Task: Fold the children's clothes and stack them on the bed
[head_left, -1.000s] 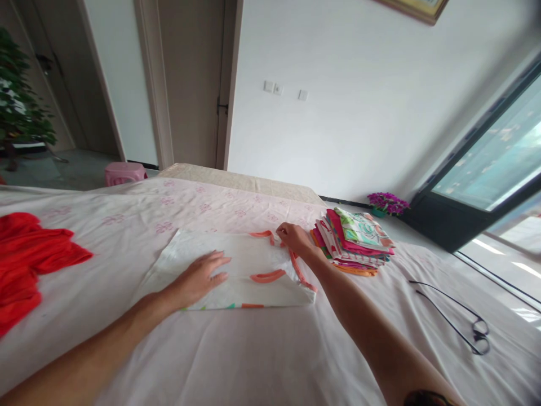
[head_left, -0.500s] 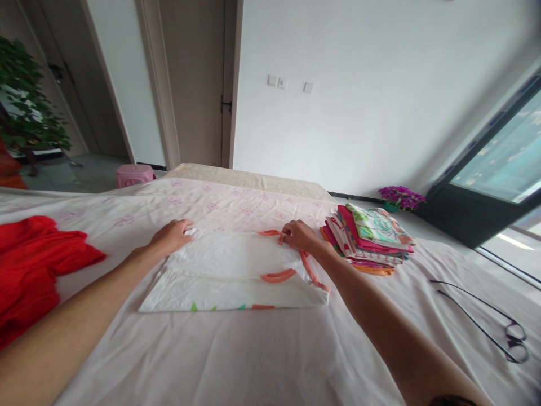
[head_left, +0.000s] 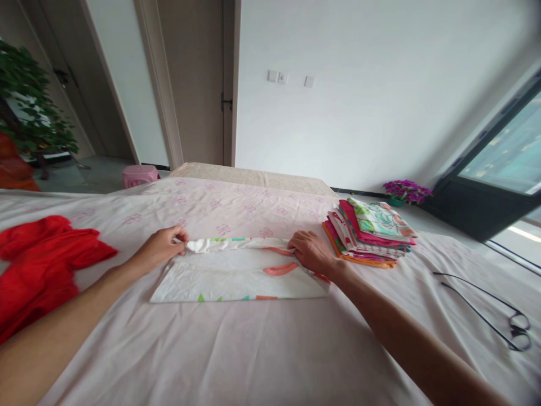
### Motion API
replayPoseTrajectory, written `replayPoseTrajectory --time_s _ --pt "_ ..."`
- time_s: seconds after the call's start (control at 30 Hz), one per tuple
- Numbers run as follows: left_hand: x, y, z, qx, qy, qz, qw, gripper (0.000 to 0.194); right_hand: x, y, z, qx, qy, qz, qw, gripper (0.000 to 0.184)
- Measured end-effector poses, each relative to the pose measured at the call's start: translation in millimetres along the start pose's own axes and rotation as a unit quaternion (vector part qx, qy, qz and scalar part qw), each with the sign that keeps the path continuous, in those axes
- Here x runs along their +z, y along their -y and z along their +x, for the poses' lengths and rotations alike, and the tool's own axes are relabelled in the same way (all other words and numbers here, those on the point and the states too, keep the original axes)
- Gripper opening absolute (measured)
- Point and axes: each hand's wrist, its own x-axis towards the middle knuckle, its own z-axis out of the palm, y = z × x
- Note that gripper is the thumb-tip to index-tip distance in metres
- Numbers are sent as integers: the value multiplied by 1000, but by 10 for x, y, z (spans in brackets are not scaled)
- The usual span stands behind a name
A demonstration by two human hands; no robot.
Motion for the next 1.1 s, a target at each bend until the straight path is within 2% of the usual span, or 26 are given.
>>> replayPoseTrajectory --time_s 0.1,0.23,0.37,0.53,0.7,0.9,1.1 --pt "18 82 -110 16 26 -23 999 21 -35 36 -71 25 -31 17 999 23" --pt "-17 183 -131 22 7 -41 999 19 -87 66 -156 54 -26 36 998 23" --pt "-71 172 -155 38 22 7 999 20 -95 89 -249 70 -9 38 997 23" --pt "-117 109 -214 45 12 71 996 20 -74 117 -317 72 -13 30 997 25" --pt "-120 198 -202 62 37 79 994 17 -56 151 -343 69 -33 29 997 25" --pt "-130 270 -186 149 51 176 972 11 -12 124 -422 62 -29 28 997 27" --pt "-167 267 -207 136 61 223 964 12 -27 137 -453 63 -15 26 998 27"
